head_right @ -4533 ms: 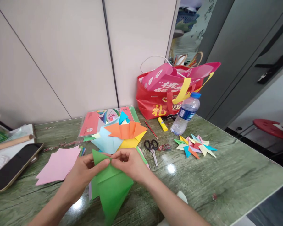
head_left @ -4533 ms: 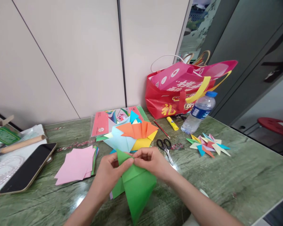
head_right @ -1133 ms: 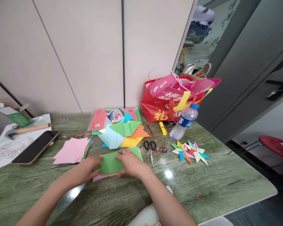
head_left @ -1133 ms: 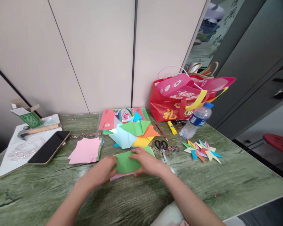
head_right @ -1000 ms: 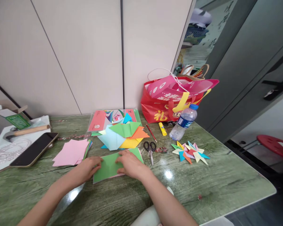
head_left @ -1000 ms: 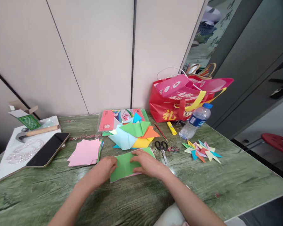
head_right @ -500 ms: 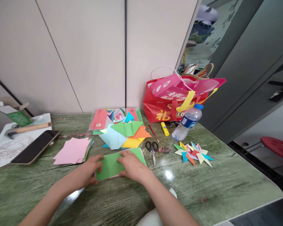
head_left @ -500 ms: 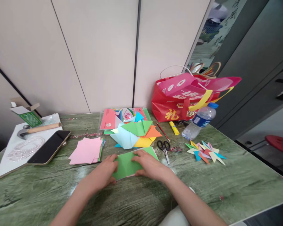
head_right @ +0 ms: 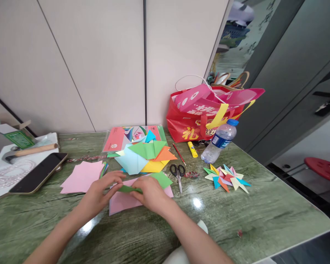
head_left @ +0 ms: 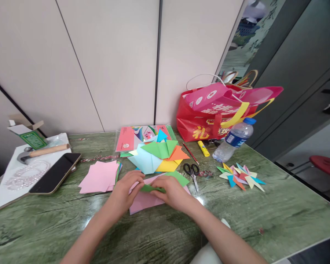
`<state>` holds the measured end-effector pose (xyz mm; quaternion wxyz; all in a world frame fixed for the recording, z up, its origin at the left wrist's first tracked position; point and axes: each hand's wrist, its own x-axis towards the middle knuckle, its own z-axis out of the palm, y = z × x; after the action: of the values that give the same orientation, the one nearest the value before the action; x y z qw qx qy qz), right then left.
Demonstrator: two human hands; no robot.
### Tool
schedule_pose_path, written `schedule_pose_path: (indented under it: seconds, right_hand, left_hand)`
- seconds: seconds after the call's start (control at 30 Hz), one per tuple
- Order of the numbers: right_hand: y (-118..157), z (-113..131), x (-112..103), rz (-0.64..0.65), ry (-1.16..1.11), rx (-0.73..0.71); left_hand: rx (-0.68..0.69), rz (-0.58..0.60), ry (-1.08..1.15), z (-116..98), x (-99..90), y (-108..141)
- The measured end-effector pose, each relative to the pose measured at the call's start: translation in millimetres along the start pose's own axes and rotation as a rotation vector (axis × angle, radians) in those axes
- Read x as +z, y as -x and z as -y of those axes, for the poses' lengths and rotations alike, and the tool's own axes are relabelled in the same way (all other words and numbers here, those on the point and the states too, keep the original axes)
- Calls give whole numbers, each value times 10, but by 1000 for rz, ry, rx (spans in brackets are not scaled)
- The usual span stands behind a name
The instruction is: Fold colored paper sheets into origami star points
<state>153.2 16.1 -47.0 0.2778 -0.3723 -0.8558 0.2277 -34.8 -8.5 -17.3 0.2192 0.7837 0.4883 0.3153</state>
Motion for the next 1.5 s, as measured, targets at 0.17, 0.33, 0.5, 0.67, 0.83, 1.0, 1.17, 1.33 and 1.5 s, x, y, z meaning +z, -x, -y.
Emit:
schedule_pose_path:
  seconds: [0.17, 0.33, 0.5, 0.67, 0.83, 1.0, 1.17, 1.33, 1.5]
  right_hand:
    - [-24, 9, -40, -228, -80, 138]
    - [-15, 64, -83, -429, -162, 121]
    - [13, 172, -78, -263, -268, -24]
    - [34, 199, -64, -130, -212, -109]
    - [23, 164, -95, -256, -161, -63]
    - [12, 166, -127, -359, -223, 65]
    - [23, 200, -95, -198, -458, 298]
    - [8, 189, -97, -193, -585, 315]
    - [4, 166, -117, -152, -665, 348]
  left_hand:
    - [-184, -415, 14, -87, -42, -2]
    - [-561, -99, 546, -121, 20, -15]
    - [-507, -24, 985, -178, 119, -2]
    - [-512, -62, 986, -168, 109, 27]
    - [-531, -69, 930, -157, 105, 20]
    - [-502, -28, 873, -137, 114, 30]
    - [-520, -3, 916, -122, 128, 39]
    - [-522, 37, 966, -156, 81, 27]
    - [-491, 76, 959, -159, 24, 7]
